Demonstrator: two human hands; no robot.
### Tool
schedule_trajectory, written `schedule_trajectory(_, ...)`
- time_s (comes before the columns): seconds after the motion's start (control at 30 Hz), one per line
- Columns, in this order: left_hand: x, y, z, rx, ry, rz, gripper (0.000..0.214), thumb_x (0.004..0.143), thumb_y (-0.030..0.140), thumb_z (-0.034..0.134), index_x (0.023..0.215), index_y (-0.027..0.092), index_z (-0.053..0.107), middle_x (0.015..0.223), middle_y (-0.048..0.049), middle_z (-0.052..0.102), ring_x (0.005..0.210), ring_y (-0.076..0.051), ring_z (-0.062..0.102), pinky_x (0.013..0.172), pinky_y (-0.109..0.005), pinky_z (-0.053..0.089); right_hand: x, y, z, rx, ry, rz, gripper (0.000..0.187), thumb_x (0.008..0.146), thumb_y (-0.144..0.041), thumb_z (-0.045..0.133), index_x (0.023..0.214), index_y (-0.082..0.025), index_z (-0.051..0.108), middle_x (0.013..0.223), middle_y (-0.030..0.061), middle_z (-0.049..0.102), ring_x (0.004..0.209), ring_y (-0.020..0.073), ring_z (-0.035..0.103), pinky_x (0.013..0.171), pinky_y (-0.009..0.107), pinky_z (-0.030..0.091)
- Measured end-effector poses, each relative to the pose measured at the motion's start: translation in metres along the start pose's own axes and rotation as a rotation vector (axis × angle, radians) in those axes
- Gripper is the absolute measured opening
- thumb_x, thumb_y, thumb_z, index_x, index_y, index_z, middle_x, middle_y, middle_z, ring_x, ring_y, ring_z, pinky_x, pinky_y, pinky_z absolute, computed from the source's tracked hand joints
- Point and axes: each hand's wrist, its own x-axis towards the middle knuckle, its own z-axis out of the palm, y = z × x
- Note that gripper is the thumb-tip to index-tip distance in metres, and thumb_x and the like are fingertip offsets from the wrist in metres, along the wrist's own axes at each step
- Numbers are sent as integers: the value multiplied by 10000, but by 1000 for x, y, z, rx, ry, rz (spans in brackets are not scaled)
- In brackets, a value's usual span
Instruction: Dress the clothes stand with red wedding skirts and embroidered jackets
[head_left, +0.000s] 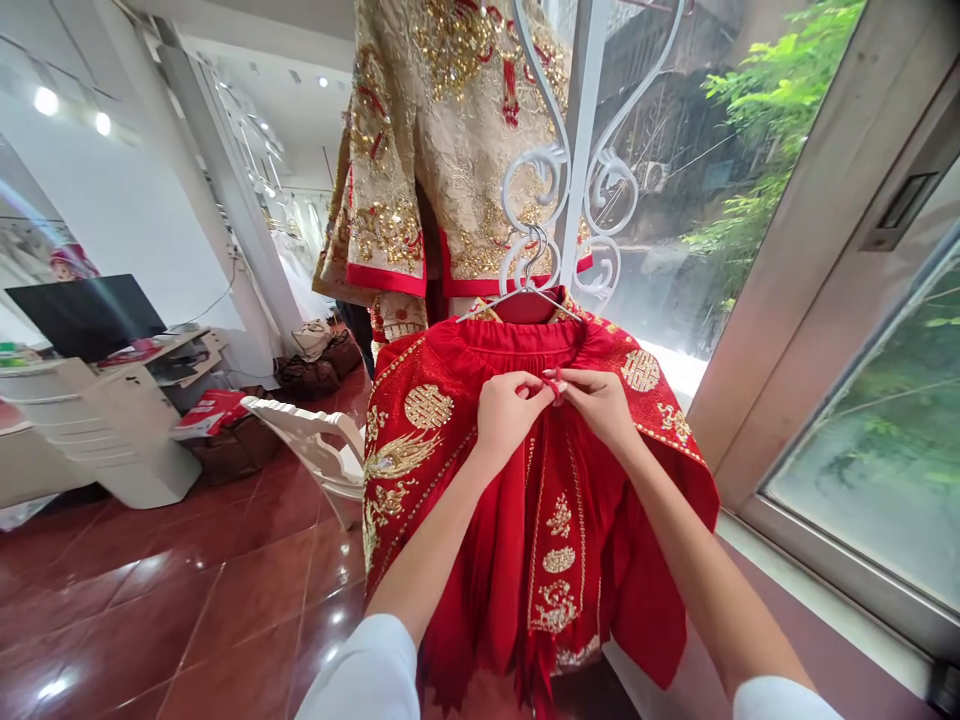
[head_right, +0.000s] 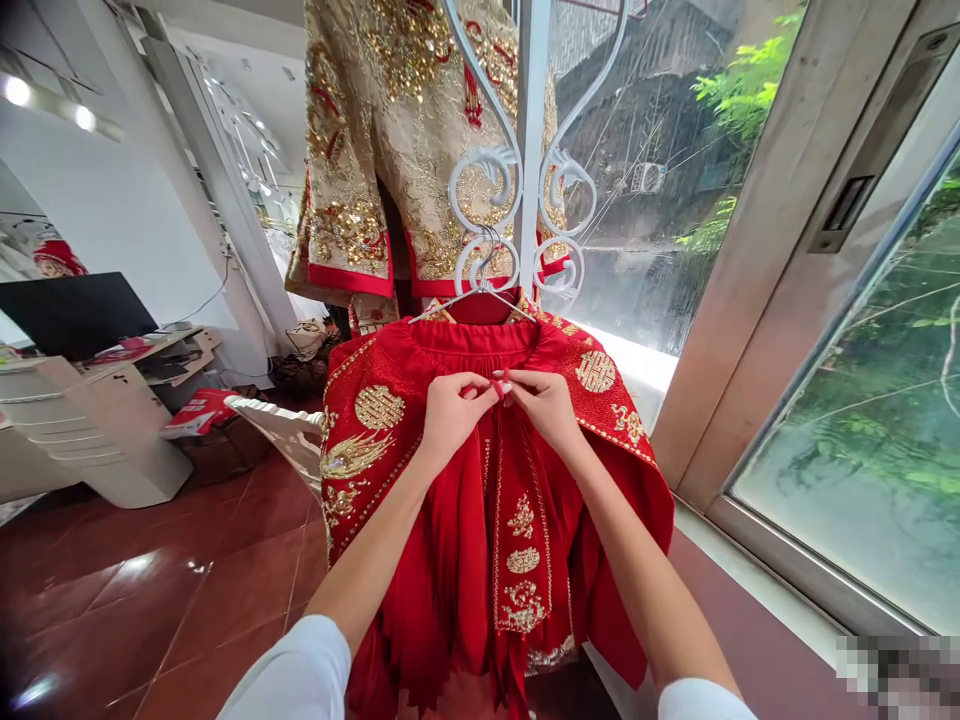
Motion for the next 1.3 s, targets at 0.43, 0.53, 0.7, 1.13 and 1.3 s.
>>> schedule_trajectory(0.43, 3, -4, -15, 9, -325, 17, 96, 719, 174, 522, 624, 166, 513, 540, 63, 385, 514, -79, 348, 520, -203, 289, -9, 6, 5, -623, -139, -287, 347, 909, -255, 352, 939, -187, 692, 756, 67, 658, 643, 139, 574, 603, 228, 398)
schedule_trajectory(0.53, 0, -4, -16, 47, -300, 86, 56, 745, 151, 495, 715, 176, 536, 670, 35, 473, 572, -89, 421, 563, -206, 349, -6, 1, 5, -660, -172, -297, 278, 866, -232, 398, 848, -178, 670, 681, 48, 641, 569, 126, 539, 573, 221, 365)
schedule_trajectory(0.7, -10, -5, -27, 484, -67, 167, 67, 777, 157, 513, 769, 182, 574, 959, -58, 537, 842, -178, 523, 737, -294, 415, -8, 1, -4, -819, 70, -227, 130, 719, -189, 479, 662, -173, 594, 633, 38, 599, 586, 135, 509, 565, 233, 331)
schedule_trajectory(1.13, -13, -7, -22, -451, -121, -137, 133, 806, 281, 513, 751, 160, 513, 670, 3, 601, 506, -78, 530, 523, -206, 423, -11, -14, 13, 477, 144, 430, 152, 665, -322, 518, 723, -198, 452, 597, -36, 504, 368, 47, 315, 345, 193, 234)
schedule_trajectory(1.3, -10, -13, -20, -675, -134, -202, 139, 823, 256, 463, 736, 149, 482, 745, -16, 630, 436, -26, 445, 468, -177, 367, -8, -14, -2, 456, -13, 409, 193, 703, -371, 487, 657, -210, 393, 518, -80, 356, 358, 39, 126, 336, 201, 160)
